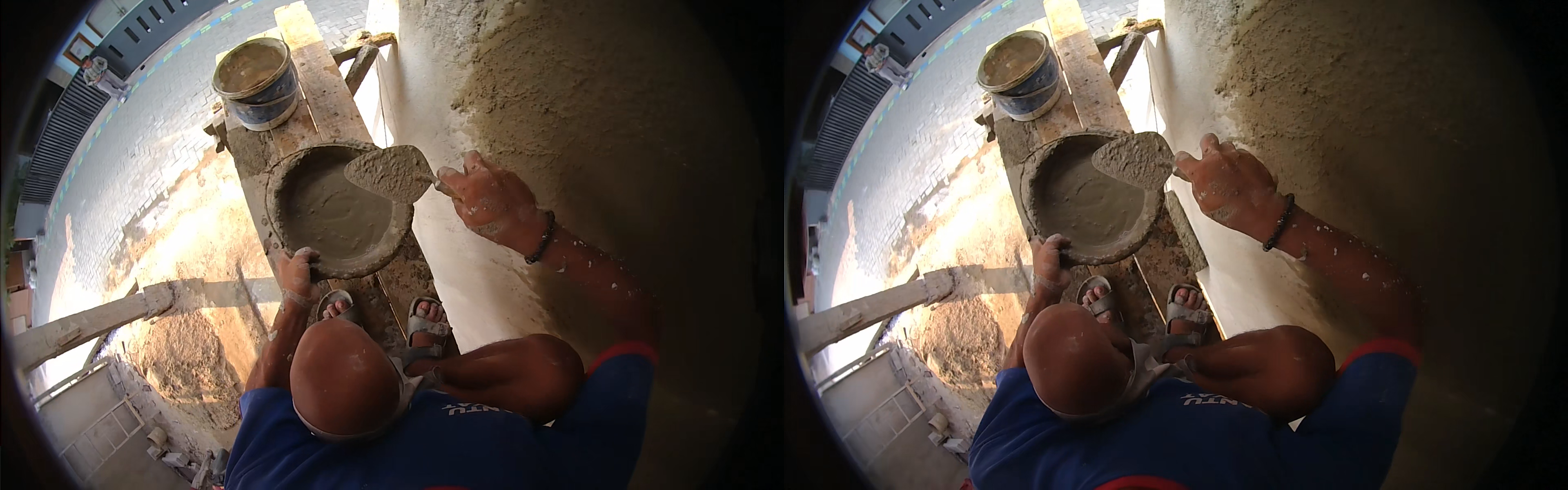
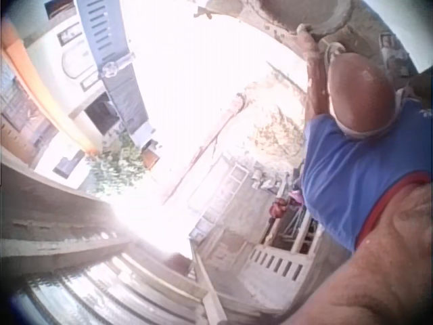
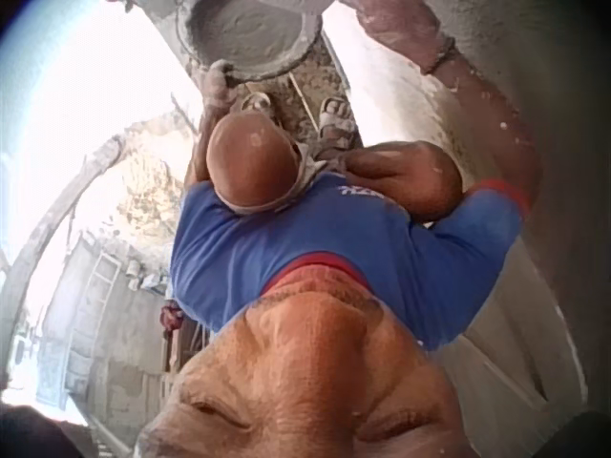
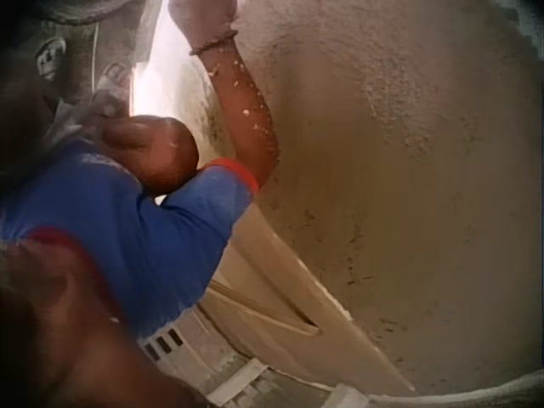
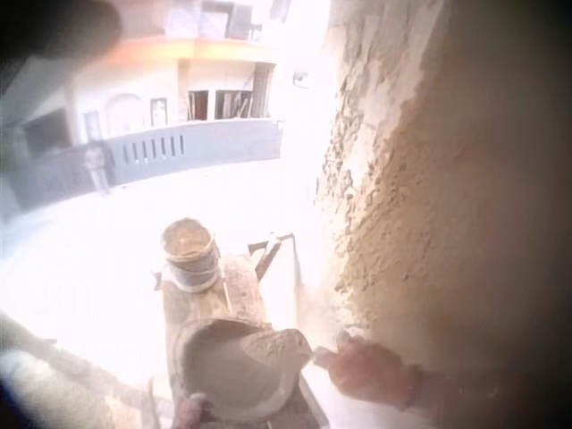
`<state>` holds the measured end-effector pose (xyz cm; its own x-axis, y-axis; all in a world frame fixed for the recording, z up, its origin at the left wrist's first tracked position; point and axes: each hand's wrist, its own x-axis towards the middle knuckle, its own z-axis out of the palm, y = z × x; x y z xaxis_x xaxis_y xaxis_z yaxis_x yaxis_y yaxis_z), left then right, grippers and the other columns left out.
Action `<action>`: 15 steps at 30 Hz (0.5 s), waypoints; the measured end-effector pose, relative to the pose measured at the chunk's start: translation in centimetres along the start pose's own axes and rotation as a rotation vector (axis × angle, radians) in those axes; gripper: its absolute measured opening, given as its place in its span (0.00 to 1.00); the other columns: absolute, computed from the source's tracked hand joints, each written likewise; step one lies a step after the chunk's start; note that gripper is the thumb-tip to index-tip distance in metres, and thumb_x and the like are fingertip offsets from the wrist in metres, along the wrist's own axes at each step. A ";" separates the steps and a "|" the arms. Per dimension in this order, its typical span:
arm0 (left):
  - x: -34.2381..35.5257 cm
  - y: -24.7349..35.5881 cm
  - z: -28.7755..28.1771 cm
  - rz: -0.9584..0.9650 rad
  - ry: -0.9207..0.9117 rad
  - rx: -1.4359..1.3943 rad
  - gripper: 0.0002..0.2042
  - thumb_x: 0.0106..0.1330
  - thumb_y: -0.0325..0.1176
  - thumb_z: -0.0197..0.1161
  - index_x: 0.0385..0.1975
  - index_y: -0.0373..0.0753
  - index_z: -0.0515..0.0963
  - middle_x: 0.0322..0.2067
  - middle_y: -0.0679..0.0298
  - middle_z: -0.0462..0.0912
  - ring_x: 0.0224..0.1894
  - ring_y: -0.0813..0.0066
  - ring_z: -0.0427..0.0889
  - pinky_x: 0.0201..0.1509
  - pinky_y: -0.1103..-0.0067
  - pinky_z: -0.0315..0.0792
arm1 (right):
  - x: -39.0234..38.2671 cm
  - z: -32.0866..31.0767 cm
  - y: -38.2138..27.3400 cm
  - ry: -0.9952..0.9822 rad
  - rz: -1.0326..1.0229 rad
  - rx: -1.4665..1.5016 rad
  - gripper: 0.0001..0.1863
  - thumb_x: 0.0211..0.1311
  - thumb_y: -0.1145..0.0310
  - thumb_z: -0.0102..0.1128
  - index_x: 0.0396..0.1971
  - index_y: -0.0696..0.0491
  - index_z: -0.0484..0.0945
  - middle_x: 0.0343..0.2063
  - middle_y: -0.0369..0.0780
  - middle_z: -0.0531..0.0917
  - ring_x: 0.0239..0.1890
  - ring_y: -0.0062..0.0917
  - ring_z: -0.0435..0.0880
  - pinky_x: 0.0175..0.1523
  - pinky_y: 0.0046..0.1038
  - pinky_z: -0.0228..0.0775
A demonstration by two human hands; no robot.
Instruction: The person applies wet plaster to an interior wall using a trowel, scooping mixture from a basin on a wooden platform and smoothing it onto the vertical surface.
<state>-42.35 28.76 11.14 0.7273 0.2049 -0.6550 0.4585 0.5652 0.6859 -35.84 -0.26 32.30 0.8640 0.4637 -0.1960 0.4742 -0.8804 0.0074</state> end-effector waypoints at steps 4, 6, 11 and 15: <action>-2.7 0.6 -2.7 -0.085 0.067 0.056 0.09 0.51 0.22 0.59 0.32 0.34 0.69 0.26 0.58 0.74 0.23 0.69 0.74 0.22 0.73 0.71 | 4.9 5.8 -3.6 0.151 -0.197 -0.234 0.18 0.53 0.69 0.54 0.46 0.52 0.73 0.31 0.44 0.76 0.34 0.34 0.78 0.38 0.33 0.73; -2.5 -0.8 -3.1 0.000 0.011 0.134 0.10 0.50 0.21 0.58 0.33 0.33 0.69 0.26 0.59 0.74 0.24 0.70 0.74 0.24 0.75 0.71 | 5.2 8.8 -4.6 0.062 -0.215 -0.197 0.18 0.54 0.69 0.54 0.46 0.53 0.72 0.30 0.42 0.76 0.33 0.34 0.77 0.38 0.33 0.72; -4.5 1.6 -0.7 0.013 -0.014 0.206 0.13 0.49 0.21 0.58 0.35 0.31 0.70 0.27 0.60 0.75 0.26 0.71 0.75 0.28 0.77 0.72 | 4.5 15.8 -4.6 -0.088 -0.395 0.633 0.15 0.50 0.68 0.56 0.40 0.53 0.72 0.26 0.46 0.79 0.34 0.42 0.80 0.38 0.40 0.74; -3.9 1.4 0.6 0.013 -0.027 0.314 0.20 0.52 0.22 0.55 0.47 0.29 0.69 0.30 0.57 0.77 0.26 0.70 0.77 0.28 0.77 0.74 | 1.2 11.0 -2.3 -0.183 -0.186 0.485 0.16 0.51 0.64 0.56 0.39 0.54 0.71 0.27 0.49 0.79 0.35 0.41 0.81 0.40 0.42 0.73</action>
<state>-44.21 28.32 14.83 0.7451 0.1871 -0.6402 0.5816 0.2874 0.7610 -37.76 1.26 21.24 0.7090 0.6293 -0.3182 0.4466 -0.7499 -0.4880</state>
